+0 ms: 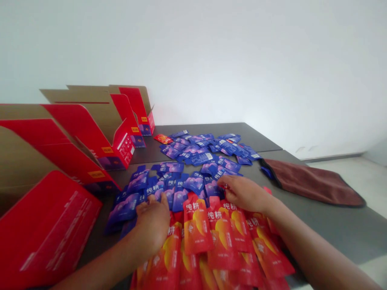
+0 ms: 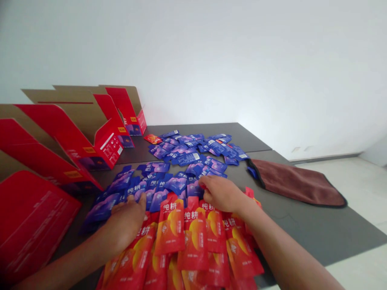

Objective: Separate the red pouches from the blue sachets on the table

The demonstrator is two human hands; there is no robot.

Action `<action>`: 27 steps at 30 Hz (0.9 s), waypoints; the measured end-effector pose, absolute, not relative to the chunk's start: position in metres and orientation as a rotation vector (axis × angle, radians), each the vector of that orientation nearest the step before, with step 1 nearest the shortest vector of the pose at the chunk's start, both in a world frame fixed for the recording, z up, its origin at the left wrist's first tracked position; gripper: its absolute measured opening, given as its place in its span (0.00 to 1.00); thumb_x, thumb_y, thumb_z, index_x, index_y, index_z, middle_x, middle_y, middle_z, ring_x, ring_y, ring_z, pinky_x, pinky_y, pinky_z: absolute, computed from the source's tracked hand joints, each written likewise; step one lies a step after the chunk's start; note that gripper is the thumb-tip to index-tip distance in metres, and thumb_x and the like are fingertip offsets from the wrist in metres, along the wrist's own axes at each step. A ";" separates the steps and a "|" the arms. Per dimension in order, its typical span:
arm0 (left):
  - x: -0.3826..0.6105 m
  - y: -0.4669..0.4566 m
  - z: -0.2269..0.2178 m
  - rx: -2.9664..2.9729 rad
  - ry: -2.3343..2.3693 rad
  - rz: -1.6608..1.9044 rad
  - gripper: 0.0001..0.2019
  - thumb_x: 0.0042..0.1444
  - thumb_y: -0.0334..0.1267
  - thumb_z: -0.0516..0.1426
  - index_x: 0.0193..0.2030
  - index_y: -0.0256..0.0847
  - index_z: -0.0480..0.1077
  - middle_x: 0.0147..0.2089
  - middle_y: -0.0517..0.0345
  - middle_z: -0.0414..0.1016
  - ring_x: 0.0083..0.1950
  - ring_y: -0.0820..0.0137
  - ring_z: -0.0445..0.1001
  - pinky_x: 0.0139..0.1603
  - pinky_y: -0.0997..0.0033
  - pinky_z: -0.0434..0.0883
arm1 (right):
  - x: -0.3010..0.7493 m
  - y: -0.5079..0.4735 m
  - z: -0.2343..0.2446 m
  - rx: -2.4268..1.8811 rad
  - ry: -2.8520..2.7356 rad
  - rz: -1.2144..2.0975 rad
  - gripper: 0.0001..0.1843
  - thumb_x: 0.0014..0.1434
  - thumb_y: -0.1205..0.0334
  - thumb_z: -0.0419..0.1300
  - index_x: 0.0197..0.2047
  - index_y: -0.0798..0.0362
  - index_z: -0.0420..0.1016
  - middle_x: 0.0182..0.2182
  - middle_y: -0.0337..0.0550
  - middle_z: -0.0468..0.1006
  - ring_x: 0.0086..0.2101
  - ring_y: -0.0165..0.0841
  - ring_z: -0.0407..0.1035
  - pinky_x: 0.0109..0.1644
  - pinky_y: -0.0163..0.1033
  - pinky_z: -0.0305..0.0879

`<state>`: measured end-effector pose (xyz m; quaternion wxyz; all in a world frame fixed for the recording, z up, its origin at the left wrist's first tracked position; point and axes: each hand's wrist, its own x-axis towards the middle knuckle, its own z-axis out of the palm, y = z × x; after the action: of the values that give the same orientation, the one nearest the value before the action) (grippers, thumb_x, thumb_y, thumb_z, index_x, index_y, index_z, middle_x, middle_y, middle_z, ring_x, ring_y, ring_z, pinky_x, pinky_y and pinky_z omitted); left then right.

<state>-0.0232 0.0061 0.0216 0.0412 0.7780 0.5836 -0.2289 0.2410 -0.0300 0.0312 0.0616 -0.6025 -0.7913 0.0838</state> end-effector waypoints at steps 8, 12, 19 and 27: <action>-0.022 0.009 0.018 2.360 1.875 -0.736 0.30 0.59 0.28 0.45 0.70 0.32 0.54 0.61 0.29 0.69 0.55 0.56 0.75 0.48 0.66 0.68 | 0.274 -0.027 0.047 -1.889 -2.083 0.007 0.16 0.65 0.67 0.44 0.52 0.54 0.67 0.34 0.44 0.78 0.32 0.35 0.70 0.36 0.37 0.57; -0.020 0.009 0.021 2.342 1.890 -0.728 0.29 0.60 0.30 0.46 0.69 0.34 0.55 0.62 0.27 0.69 0.53 0.56 0.77 0.45 0.67 0.69 | 0.294 -0.025 0.057 -1.909 -1.942 0.024 0.15 0.64 0.62 0.49 0.51 0.53 0.68 0.29 0.40 0.76 0.28 0.34 0.69 0.32 0.37 0.57; -0.018 0.007 0.029 2.335 1.873 -0.752 0.28 0.61 0.27 0.44 0.69 0.33 0.56 0.62 0.28 0.68 0.54 0.56 0.76 0.46 0.67 0.68 | 0.288 -0.055 0.059 -2.199 -2.023 0.170 0.25 0.63 0.48 0.55 0.58 0.53 0.68 0.43 0.51 0.79 0.42 0.43 0.74 0.43 0.43 0.65; -0.021 0.008 0.017 2.354 1.906 -0.642 0.28 0.61 0.26 0.46 0.68 0.34 0.57 0.57 0.30 0.72 0.50 0.57 0.78 0.45 0.65 0.70 | 0.267 -0.073 0.014 -2.223 -2.221 -0.047 0.21 0.63 0.62 0.54 0.58 0.56 0.69 0.48 0.54 0.74 0.49 0.44 0.67 0.53 0.47 0.62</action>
<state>-0.0212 0.0083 0.0168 0.0226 0.7600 0.6155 -0.2075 0.2672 -0.0728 0.0136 -0.0005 -0.7073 -0.7067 -0.0149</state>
